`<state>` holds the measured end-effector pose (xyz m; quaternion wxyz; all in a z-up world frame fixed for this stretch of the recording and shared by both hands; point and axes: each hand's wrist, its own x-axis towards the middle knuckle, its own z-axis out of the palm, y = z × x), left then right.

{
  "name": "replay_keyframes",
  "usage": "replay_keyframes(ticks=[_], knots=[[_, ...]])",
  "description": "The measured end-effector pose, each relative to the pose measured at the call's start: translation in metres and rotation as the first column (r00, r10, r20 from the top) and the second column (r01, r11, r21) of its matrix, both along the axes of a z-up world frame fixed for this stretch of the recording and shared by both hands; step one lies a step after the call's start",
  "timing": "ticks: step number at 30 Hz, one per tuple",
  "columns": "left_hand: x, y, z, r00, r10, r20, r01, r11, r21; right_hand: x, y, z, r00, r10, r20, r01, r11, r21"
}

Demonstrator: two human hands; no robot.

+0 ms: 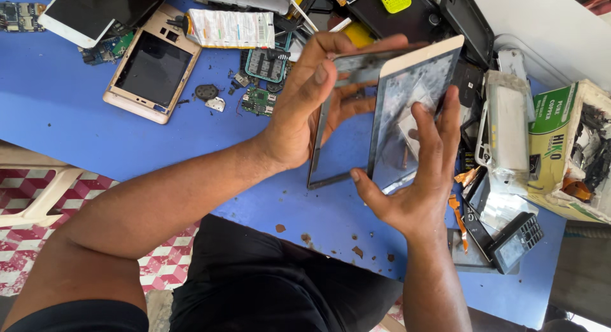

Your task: The person disassembles a tablet by prying open the frame and removing internal components. They use a screwdriver to loosen screws and carefully separate the screen assembly from the chassis, placing parts on the workbench.

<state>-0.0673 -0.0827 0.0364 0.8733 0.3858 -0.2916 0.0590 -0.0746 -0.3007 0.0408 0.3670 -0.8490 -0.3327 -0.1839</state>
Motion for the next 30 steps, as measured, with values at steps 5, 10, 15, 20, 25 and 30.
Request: replay_keyframes(ticks=[5,10,15,20,25,30], knots=[[0.006,0.006,-0.006,0.982,0.191,0.014,-0.191,0.977,0.098,-0.004,-0.001,-0.004,0.999,0.049,-0.004,-0.049,0.999,0.022],[0.020,0.016,-0.021,0.982,0.025,-0.185,-0.033,0.999,-0.037,0.012,-0.008,-0.011,0.623,0.705,-0.339,-0.119,0.514,0.849],[0.024,0.015,-0.031,0.974,0.012,-0.226,0.001,0.998,0.057,0.024,-0.025,-0.015,0.249,0.965,-0.088,0.110,0.062,0.992],[0.024,0.010,-0.024,0.912,-0.083,-0.401,0.142,0.983,0.120,0.024,-0.028,-0.015,0.312,0.933,-0.176,-0.026,0.194,0.981],[0.024,0.003,-0.014,0.772,-0.278,-0.571,0.411,0.904,0.116,0.030,-0.028,-0.001,0.878,0.471,-0.078,-0.476,0.878,-0.058],[0.020,0.013,-0.018,0.760,-0.377,-0.529,0.459,0.888,0.027,0.028,-0.035,0.006,0.922,0.265,0.283,-0.119,0.888,-0.445]])
